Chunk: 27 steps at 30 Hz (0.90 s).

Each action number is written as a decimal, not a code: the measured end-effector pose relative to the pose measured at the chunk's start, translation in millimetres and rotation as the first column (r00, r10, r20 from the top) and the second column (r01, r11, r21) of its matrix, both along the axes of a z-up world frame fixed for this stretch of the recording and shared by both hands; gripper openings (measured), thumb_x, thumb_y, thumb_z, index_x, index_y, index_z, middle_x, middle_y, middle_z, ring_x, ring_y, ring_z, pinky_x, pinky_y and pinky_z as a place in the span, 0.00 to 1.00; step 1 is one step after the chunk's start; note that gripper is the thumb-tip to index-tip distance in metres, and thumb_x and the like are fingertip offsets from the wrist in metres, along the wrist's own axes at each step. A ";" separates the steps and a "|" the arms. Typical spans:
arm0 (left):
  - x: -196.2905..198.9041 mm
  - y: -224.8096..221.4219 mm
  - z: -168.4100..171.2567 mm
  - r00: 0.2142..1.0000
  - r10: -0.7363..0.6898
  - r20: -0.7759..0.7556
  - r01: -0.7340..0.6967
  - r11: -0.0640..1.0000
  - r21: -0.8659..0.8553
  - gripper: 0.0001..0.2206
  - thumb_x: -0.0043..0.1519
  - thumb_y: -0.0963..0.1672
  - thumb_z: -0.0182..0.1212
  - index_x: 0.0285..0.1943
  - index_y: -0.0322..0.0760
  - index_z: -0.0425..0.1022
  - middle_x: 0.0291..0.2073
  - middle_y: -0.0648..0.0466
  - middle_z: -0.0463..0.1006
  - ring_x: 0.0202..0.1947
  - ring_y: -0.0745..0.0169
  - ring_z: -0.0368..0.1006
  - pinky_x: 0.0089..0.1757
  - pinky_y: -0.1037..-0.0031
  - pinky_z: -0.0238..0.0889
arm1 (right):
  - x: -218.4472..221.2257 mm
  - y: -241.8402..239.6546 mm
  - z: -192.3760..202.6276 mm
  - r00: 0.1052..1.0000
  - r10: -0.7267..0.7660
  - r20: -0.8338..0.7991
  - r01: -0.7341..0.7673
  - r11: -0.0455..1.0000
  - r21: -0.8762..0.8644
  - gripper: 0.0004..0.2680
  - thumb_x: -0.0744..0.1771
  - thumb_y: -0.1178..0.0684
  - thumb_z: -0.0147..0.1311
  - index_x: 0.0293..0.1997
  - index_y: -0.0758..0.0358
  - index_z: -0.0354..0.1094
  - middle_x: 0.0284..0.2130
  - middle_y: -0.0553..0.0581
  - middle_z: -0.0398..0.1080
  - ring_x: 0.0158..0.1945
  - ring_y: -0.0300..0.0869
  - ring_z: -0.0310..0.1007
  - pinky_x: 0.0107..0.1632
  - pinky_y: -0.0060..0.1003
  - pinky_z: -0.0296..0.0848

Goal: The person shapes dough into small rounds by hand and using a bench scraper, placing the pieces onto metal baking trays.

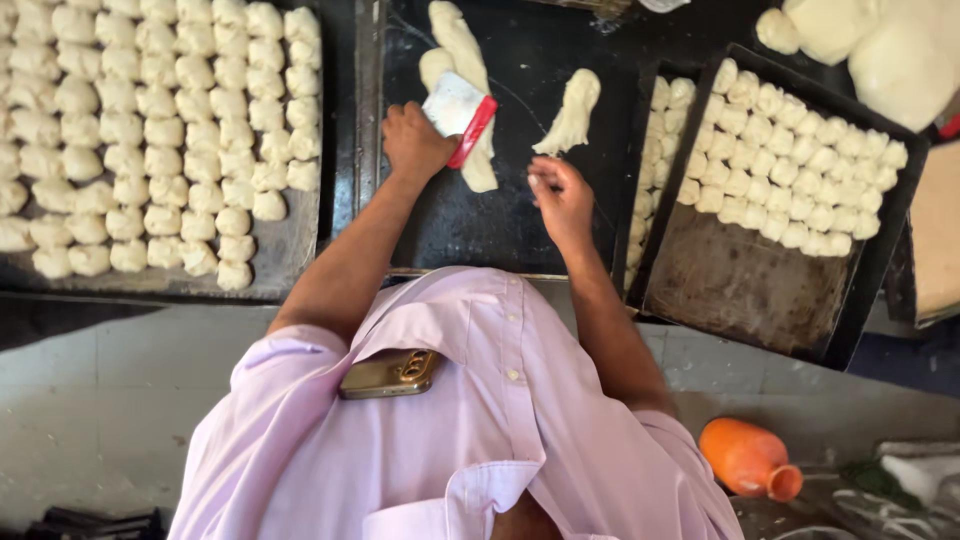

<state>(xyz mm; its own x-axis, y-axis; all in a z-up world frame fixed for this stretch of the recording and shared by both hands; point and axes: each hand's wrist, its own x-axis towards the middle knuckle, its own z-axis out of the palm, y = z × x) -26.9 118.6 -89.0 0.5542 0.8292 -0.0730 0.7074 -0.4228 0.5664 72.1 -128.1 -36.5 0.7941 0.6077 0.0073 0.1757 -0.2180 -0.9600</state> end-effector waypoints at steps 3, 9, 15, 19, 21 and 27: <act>4.6 14.5 8.3 0.994 -0.022 0.111 0.043 0.980 -0.195 0.26 0.43 0.52 0.77 0.43 0.29 0.79 0.40 0.39 0.80 0.43 0.42 0.79 0.41 0.61 0.73 | 12.6 31.9 -28.4 0.993 0.046 -0.113 -0.042 0.998 0.037 0.15 0.68 0.58 0.59 0.61 0.68 0.65 0.46 0.56 0.76 0.44 0.35 0.77 0.38 0.30 0.79; -5.8 -54.3 40.8 0.942 -0.005 0.336 0.192 0.829 -0.525 0.16 0.55 0.50 0.66 0.42 0.34 0.84 0.29 0.42 0.84 0.33 0.50 0.84 0.39 0.64 0.75 | 27.6 37.4 -61.8 0.847 0.022 -0.531 0.003 0.999 0.046 0.16 0.70 0.52 0.58 0.62 0.67 0.63 0.41 0.55 0.71 0.39 0.38 0.71 0.39 0.37 0.75; -9.0 -89.6 38.8 0.939 -0.003 0.344 0.263 0.653 -0.711 0.19 0.63 0.53 0.65 0.41 0.31 0.82 0.29 0.50 0.83 0.28 0.62 0.76 0.35 0.70 0.71 | 104.8 24.3 -75.1 0.945 -0.085 -0.315 0.150 0.971 0.188 0.15 0.64 0.62 0.57 0.57 0.69 0.67 0.45 0.57 0.75 0.46 0.40 0.76 0.50 0.34 0.75; -29.8 -84.9 17.8 0.917 0.268 0.294 0.072 0.616 -0.784 0.13 0.58 0.47 0.68 0.44 0.31 0.81 0.30 0.54 0.81 0.28 0.67 0.74 0.32 0.74 0.71 | 162.3 22.3 -53.0 0.964 -0.109 0.243 0.117 0.993 -0.020 0.15 0.69 0.58 0.63 0.60 0.74 0.65 0.51 0.66 0.71 0.53 0.49 0.72 0.54 0.40 0.70; -38.8 -80.9 8.6 0.922 0.344 0.175 -0.037 0.530 -0.847 0.14 0.60 0.47 0.67 0.45 0.30 0.80 0.30 0.55 0.80 0.28 0.67 0.73 0.31 0.73 0.70 | 161.2 34.9 -31.0 0.815 0.005 0.580 0.082 0.989 -0.123 0.17 0.68 0.58 0.65 0.60 0.74 0.65 0.52 0.69 0.70 0.55 0.56 0.71 0.56 0.45 0.69; 1.0 -82.2 -14.6 0.992 0.125 0.037 -0.077 0.790 -0.608 0.22 0.55 0.52 0.72 0.49 0.32 0.77 0.34 0.44 0.83 0.34 0.52 0.82 0.42 0.66 0.73 | 135.4 182.3 -19.8 0.719 0.401 0.568 -0.330 0.916 -0.229 0.14 0.68 0.58 0.62 0.61 0.63 0.70 0.51 0.63 0.74 0.56 0.56 0.74 0.59 0.46 0.74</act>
<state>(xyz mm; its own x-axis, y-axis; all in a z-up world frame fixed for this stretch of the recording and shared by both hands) -25.9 36.4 -103.6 0.4933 0.6807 -0.5416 0.6745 0.0938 0.7323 207.6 54.3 -56.3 0.3657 0.8749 0.3174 0.7857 -0.1074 -0.6092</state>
